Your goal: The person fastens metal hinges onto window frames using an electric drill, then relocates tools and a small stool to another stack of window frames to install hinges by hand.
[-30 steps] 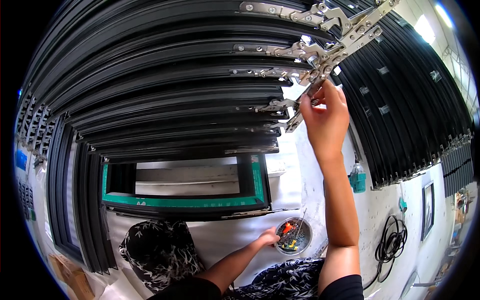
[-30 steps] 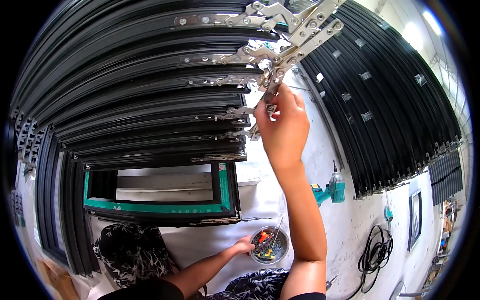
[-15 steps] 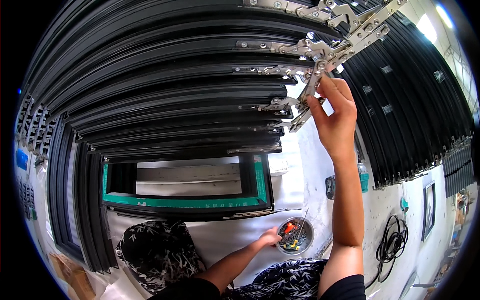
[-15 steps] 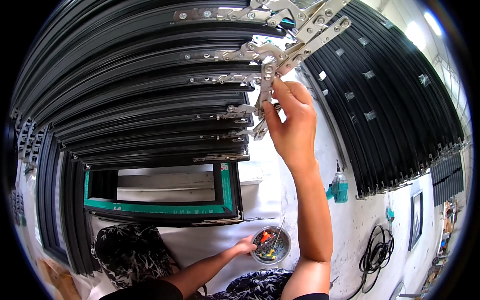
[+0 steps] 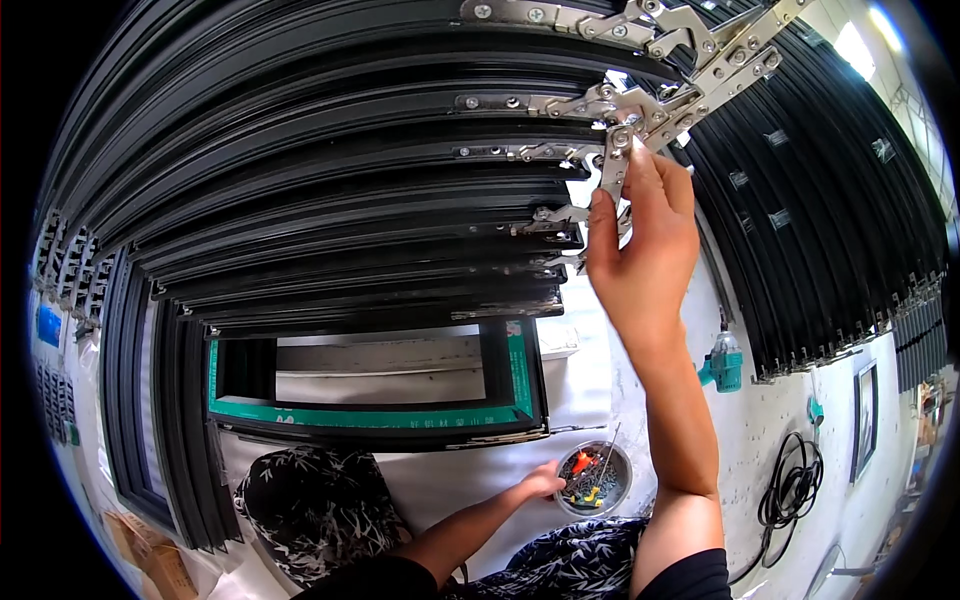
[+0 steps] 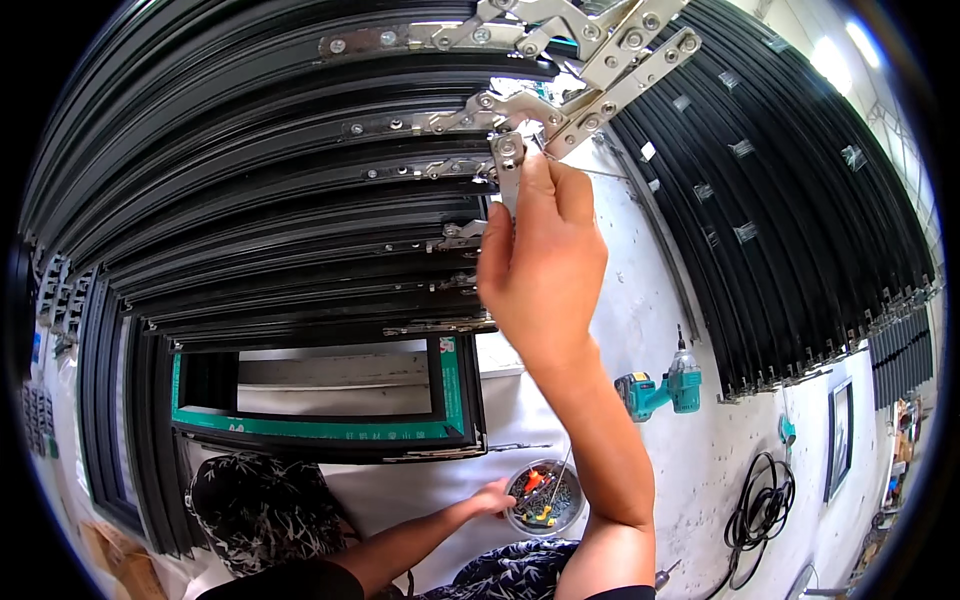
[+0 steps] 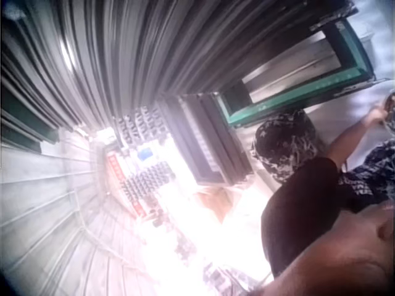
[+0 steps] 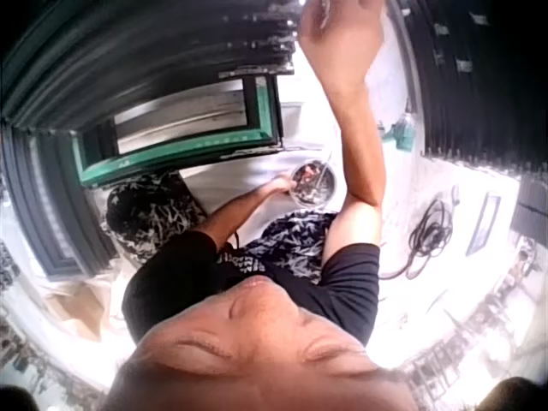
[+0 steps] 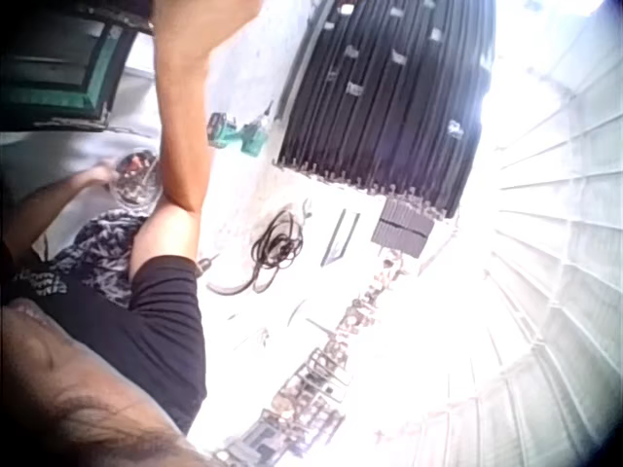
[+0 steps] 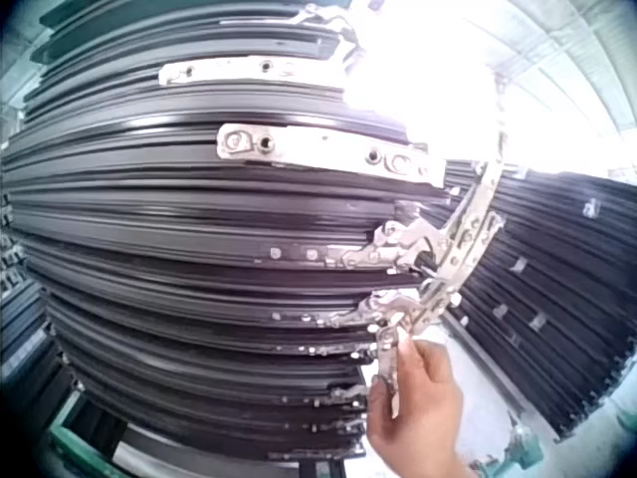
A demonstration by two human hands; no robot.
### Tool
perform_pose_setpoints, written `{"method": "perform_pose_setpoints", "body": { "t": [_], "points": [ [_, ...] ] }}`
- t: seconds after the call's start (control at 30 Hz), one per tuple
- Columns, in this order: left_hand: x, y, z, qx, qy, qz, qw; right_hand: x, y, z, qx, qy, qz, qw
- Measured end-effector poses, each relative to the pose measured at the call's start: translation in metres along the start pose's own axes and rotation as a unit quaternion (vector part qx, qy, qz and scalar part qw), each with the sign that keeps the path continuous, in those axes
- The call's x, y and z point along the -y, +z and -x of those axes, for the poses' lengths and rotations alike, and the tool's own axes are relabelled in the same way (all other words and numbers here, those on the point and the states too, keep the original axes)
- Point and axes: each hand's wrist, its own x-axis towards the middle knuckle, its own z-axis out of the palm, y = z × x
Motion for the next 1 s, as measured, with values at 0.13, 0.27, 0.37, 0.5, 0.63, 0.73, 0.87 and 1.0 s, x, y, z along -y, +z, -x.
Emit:
{"method": "perform_pose_setpoints", "body": {
  "t": [0.13, 0.27, 0.37, 0.5, 0.63, 0.73, 0.87, 1.0],
  "points": [
    [-0.007, 0.005, 0.01, -0.015, -0.005, 0.05, 0.999, 0.003, 0.009, 0.008, -0.04, 0.0, 0.011, 0.999],
    [-0.007, 0.001, 0.007, -0.015, -0.011, 0.047, 0.999, 0.008, 0.012, 0.009, -0.045, -0.007, 0.055, 0.997],
    [-0.018, -0.002, 0.019, -0.006, -0.021, 0.055, 0.998, 0.004, 0.014, 0.011, -0.055, -0.045, 0.127, 0.989],
    [-0.011, 0.001, 0.015, -0.009, 0.003, 0.074, 0.997, 0.002, 0.01, -0.005, -0.089, -0.026, 0.016, 0.996],
    [-0.005, -0.002, 0.015, -0.013, 0.011, 0.062, 0.998, 0.002, 0.014, -0.007, -0.106, -0.046, 0.022, 0.993],
    [-0.003, -0.001, 0.011, 0.002, 0.007, 0.046, 0.999, 0.025, 0.02, 0.003, -0.041, -0.119, -0.022, 0.992],
    [0.036, 0.024, -0.044, 0.042, 0.076, 0.007, 0.996, 0.106, 0.091, 0.048, 0.043, -0.187, -0.151, 0.97],
    [0.12, -0.006, -0.06, -0.151, 0.077, -0.013, 0.985, 0.136, 0.086, 0.006, -0.119, -0.132, -0.134, 0.975]
  ]
}}
